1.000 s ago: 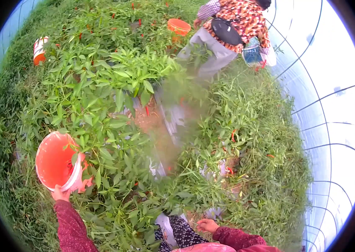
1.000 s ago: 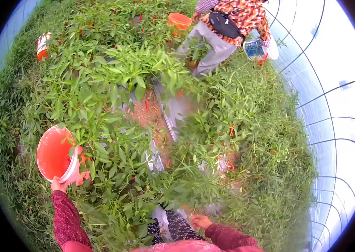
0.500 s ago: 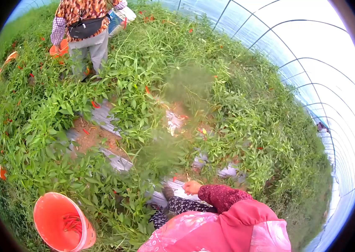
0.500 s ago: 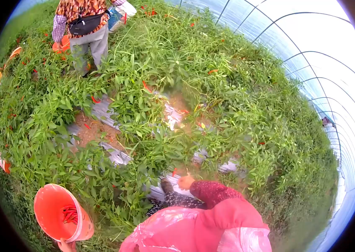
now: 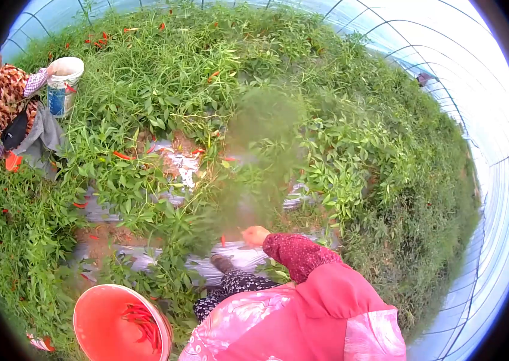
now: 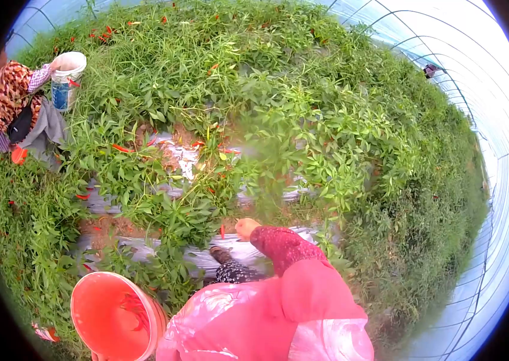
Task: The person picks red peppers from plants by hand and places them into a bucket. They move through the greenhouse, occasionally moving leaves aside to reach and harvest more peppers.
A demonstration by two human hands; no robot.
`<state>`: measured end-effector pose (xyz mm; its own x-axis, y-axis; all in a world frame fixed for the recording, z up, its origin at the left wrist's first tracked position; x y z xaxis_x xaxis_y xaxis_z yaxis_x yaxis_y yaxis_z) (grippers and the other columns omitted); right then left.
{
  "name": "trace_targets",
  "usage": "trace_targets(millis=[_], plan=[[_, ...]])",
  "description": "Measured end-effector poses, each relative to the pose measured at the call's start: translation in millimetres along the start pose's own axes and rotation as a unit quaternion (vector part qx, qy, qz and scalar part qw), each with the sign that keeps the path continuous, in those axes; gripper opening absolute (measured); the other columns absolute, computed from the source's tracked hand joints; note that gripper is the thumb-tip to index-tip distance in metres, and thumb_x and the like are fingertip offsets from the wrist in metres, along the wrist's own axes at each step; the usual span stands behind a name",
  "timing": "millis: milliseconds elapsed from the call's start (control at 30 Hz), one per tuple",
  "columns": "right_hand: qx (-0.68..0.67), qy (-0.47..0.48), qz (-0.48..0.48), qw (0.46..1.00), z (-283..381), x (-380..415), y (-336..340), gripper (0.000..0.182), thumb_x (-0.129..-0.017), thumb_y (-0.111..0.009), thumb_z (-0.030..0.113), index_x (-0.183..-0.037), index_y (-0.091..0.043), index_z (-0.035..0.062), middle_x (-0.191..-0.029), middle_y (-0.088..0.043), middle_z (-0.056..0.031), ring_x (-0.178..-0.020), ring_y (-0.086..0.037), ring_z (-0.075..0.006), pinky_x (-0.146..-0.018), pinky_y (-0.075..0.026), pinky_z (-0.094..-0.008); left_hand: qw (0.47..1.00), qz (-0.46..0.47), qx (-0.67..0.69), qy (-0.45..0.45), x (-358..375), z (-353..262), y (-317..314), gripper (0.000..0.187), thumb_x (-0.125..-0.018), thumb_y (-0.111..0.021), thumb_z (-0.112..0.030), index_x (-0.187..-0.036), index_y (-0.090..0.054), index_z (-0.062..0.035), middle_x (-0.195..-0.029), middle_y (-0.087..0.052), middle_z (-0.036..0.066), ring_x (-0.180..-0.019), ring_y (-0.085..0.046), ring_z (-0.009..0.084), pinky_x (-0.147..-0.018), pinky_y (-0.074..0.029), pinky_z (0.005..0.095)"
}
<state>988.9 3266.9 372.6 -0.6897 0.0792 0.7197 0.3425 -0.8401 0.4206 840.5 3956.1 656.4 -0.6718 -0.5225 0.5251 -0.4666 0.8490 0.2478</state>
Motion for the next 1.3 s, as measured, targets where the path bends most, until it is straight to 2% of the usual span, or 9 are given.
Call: trace_targets(millis=[67,100,133,167,233,333,533,900,1300], plan=[[-0.08,0.004,-0.018,0.997,-2.8,6.9,19.4,0.024,-0.079,-0.056,0.022,-0.092,-0.062,0.0022,-0.075,-0.064,-0.0089,-0.061,-0.061,-0.0157,-0.059,-0.05,-0.0295,0.996,0.084,0.023,0.002,-34.9,23.5,-32.8,0.05,-0.078,-0.057,-0.018,-0.123,-0.041,-0.0073,-0.101,-0.057,0.01,-0.082,-0.06,0.0244,-0.067,-0.053,0.0354],[-0.148,0.003,0.001,0.989,-18.0,6.4,16.9,0.024,-0.08,-0.056,0.02,-0.094,-0.06,0.0007,-0.077,-0.064,-0.0081,-0.063,-0.061,-0.0151,-0.059,-0.05,-0.0289,0.998,0.033,-0.02,0.042,-46.1,42.6,-21.3,0.051,-0.078,-0.057,-0.019,-0.124,-0.04,-0.0071,-0.101,-0.057,0.009,-0.081,-0.061,0.0217,-0.064,-0.053,0.0326],[-0.147,0.001,-0.038,0.988,-9.7,21.4,30.1,0.017,-0.077,-0.055,0.012,-0.087,-0.061,-0.0006,-0.068,-0.062,-0.0099,-0.059,-0.06,-0.0164,-0.056,-0.05,-0.0282,0.997,0.034,-0.051,0.054,-53.1,43.2,-37.1,0.052,-0.077,-0.057,-0.019,-0.124,-0.04,-0.0065,-0.099,-0.058,0.009,-0.079,-0.061,0.0192,-0.059,-0.052,0.0302],[-0.098,-0.002,-0.066,0.993,-13.5,28.6,39.9,0.019,-0.078,-0.056,0.017,-0.084,-0.062,0.0,-0.066,-0.062,-0.0081,-0.059,-0.06,-0.0158,-0.056,-0.049,-0.0282,0.994,0.011,-0.082,0.07,-39.8,21.6,-75.1,0.055,-0.077,-0.057,-0.02,-0.126,-0.037,-0.0061,-0.1,-0.057,0.009,-0.078,-0.061,0.0189,-0.058,-0.052,0.0288],[-0.056,-0.048,-0.031,0.997,-40.1,39.2,39.2,0.025,-0.082,-0.052,0.017,-0.101,-0.057,0.0019,-0.082,-0.064,-0.0089,-0.07,-0.062,-0.0149,-0.059,-0.051,-0.0282,0.995,0.022,-0.069,0.074,-54.9,25.3,-112.5,0.062,-0.075,-0.058,-0.016,-0.13,-0.032,-0.0038,-0.1,-0.058,0.01,-0.075,-0.061,0.0185,-0.056,-0.051,0.0279],[-0.055,-0.109,-0.027,0.992,-69.9,70.2,37.1,0.026,-0.082,-0.052,0.018,-0.103,-0.056,0.0029,-0.083,-0.064,-0.0081,-0.07,-0.062,-0.0143,-0.056,-0.05,-0.0276,0.994,0.066,-0.053,0.063,-77.7,41.8,-153.5,0.067,-0.072,-0.058,-0.01,-0.131,-0.029,-0.0019,-0.095,-0.059,0.01,-0.067,-0.061,0.016,-0.051,-0.05,0.0252],[-0.087,-0.15,-0.034,0.984,-86.7,90.5,27.2,0.023,-0.083,-0.051,0.017,-0.101,-0.055,0.0024,-0.083,-0.064,-0.0079,-0.069,-0.062,-0.0145,-0.054,-0.049,-0.027,0.996,0.05,-0.058,0.04,-88.3,60.5,-158.5,0.067,-0.07,-0.057,-0.007,-0.13,-0.028,0.0003,-0.093,-0.058,0.012,-0.066,-0.059,0.0153,-0.05,-0.049,0.0253],[-0.116,-0.063,-0.041,0.99,-29.0,58.9,24.4,0.024,-0.083,-0.05,0.017,-0.102,-0.055,0.0029,-0.081,-0.063,-0.0078,-0.066,-0.061,-0.014,-0.052,-0.047,-0.0259,0.991,0.042,-0.123,0.042,-100.3,68.0,-134.5,0.067,-0.07,-0.052,-0.006,-0.131,-0.026,0.0031,-0.091,-0.059,0.015,-0.06,-0.06,0.0185,-0.046,-0.05,0.0272],[-0.165,-0.073,-0.082,0.98,-42.0,-19.8,102.6,0.024,-0.084,-0.049,0.016,-0.102,-0.055,0.0026,-0.079,-0.062,-0.0067,-0.064,-0.059,-0.0136,-0.053,-0.047,-0.0256,0.983,0.043,-0.179,0.006,-135.0,21.8,-226.3,0.064,-0.07,-0.053,-0.007,-0.129,-0.029,0.0029,-0.083,-0.059,0.012,-0.055,-0.056,0.0146,-0.04,-0.045,0.0235]])
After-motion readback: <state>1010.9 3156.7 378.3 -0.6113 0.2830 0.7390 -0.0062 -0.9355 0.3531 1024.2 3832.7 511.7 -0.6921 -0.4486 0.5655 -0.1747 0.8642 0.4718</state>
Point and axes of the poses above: each hand's wrist, its own x-axis away from the middle knuckle, its own y-axis out of the back of the hand, z = x × y, the point moved 10 cm from there along -x, towards the middle knuckle
